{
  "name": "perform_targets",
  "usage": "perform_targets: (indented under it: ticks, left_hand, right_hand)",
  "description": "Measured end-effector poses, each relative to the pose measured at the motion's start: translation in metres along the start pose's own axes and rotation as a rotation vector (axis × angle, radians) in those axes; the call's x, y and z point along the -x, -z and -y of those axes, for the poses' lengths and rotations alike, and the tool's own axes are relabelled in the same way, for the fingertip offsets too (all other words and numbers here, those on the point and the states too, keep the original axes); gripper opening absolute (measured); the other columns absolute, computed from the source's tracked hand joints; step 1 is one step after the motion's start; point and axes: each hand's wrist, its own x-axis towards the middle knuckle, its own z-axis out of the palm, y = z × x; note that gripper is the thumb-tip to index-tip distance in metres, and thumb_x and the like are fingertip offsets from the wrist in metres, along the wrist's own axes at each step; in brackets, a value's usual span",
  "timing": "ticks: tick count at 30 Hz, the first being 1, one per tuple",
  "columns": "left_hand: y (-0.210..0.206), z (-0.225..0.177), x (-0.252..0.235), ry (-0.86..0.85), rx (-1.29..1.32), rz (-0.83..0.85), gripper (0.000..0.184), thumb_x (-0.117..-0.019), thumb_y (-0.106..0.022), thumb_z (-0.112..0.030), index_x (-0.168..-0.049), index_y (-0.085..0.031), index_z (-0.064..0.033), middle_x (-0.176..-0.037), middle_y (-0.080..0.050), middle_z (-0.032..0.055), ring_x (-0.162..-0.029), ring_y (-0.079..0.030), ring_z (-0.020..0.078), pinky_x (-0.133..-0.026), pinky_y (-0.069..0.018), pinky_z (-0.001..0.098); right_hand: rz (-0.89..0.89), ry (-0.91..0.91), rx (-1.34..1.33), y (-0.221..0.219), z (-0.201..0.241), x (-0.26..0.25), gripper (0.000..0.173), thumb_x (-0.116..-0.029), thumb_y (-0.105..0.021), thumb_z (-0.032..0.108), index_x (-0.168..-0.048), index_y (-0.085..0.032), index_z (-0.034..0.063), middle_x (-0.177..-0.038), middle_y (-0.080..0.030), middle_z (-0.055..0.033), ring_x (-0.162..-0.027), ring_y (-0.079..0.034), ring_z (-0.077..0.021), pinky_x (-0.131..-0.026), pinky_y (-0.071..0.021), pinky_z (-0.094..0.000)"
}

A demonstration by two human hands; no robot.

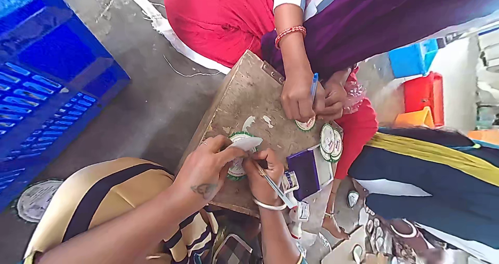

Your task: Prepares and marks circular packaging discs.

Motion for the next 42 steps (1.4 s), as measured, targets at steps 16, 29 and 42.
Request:
perform_targets:
  ticks: [16,29,42]
  left_hand:
    - [0.004,0.006,0.000,-0.205,-0.083,0.106,0.022,-0.0953,-0.061,-0.021,-0.087,-0.079,-0.0112,-0.102,-0.076,0.0052,-0.105,-0.070,0.0258,-0.083,-0.0580,0.0370]
    - [0.014,0.003,-0.008,0.090,0.141,0.075,0.017,-0.0958,-0.068,-0.023,-0.093,-0.079,-0.0101,-0.083,-0.072,0.0014,-0.084,-0.067,0.0093,-0.077,-0.0517,0.0248]
    - [0.016,-0.002,-0.011,0.233,0.173,0.042,0.026,-0.0905,-0.075,-0.033,-0.080,-0.069,-0.0096,-0.069,-0.060,-0.0034,-0.063,-0.055,0.0017,-0.059,-0.0432,0.0204]
  right_hand:
    - [-0.145,0.004,-0.398,0.013,-0.005,0.001,0.023,-0.0854,-0.061,-0.007,-0.084,-0.064,0.0155,-0.072,-0.068,0.0091,-0.055,-0.059,0.0058,-0.049,-0.0493,-0.0102]
    - [-0.113,0.136,-0.592,0.017,-0.015,0.001,0.016,-0.0908,-0.066,0.002,-0.090,-0.067,0.0180,-0.078,-0.069,0.0083,-0.054,-0.059,0.0047,-0.050,-0.0496,-0.0108]
    - [-0.099,0.325,-0.294,0.015,-0.016,0.008,0.013,-0.0905,-0.071,0.012,-0.096,-0.069,0.0228,-0.087,-0.067,0.0151,-0.068,-0.061,0.0089,-0.057,-0.0515,-0.0081]
